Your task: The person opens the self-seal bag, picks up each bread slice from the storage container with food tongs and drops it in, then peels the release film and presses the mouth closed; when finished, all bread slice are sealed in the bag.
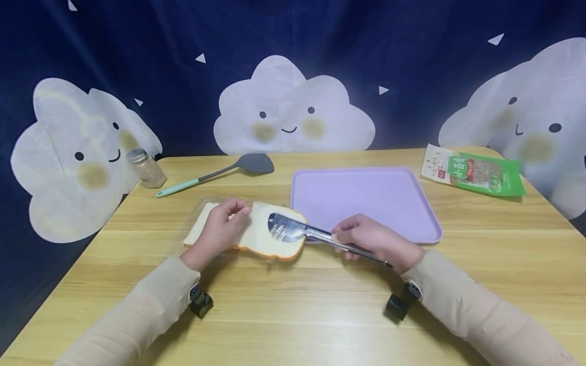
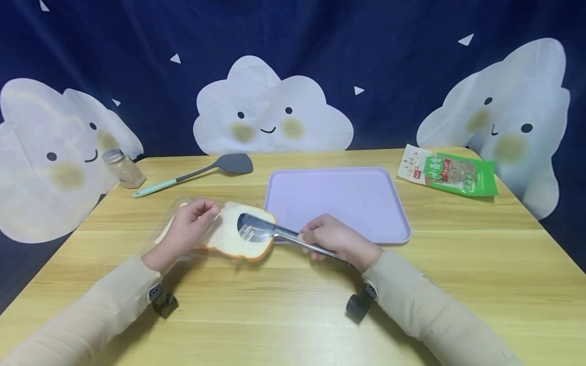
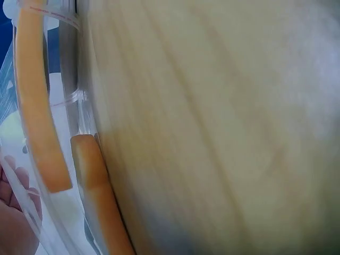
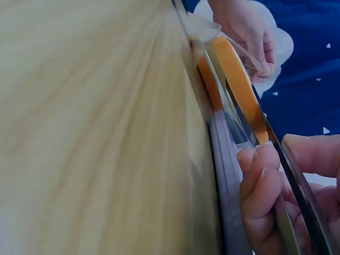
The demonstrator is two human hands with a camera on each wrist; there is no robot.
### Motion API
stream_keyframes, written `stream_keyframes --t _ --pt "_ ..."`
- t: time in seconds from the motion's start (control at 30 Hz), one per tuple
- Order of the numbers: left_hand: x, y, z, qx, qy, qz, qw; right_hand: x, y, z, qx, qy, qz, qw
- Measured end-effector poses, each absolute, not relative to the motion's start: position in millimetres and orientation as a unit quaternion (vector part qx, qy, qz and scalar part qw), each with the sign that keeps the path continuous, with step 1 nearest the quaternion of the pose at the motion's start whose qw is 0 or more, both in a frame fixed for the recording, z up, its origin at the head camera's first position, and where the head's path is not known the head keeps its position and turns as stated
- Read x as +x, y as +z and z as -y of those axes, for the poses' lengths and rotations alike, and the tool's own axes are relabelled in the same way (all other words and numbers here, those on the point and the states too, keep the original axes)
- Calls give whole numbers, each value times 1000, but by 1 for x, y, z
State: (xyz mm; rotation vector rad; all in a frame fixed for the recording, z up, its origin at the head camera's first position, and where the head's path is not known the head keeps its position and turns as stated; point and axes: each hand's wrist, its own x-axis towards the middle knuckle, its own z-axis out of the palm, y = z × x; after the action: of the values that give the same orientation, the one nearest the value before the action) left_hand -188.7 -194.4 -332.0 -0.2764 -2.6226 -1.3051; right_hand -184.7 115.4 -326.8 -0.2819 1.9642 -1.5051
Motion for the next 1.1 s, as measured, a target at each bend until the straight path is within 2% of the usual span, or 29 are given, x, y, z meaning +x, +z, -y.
stream_keyframes --t 1.1 --pt "-187 -331 189 -104 -465 872 108 -209 -321 -69 -96 -563 -743 348"
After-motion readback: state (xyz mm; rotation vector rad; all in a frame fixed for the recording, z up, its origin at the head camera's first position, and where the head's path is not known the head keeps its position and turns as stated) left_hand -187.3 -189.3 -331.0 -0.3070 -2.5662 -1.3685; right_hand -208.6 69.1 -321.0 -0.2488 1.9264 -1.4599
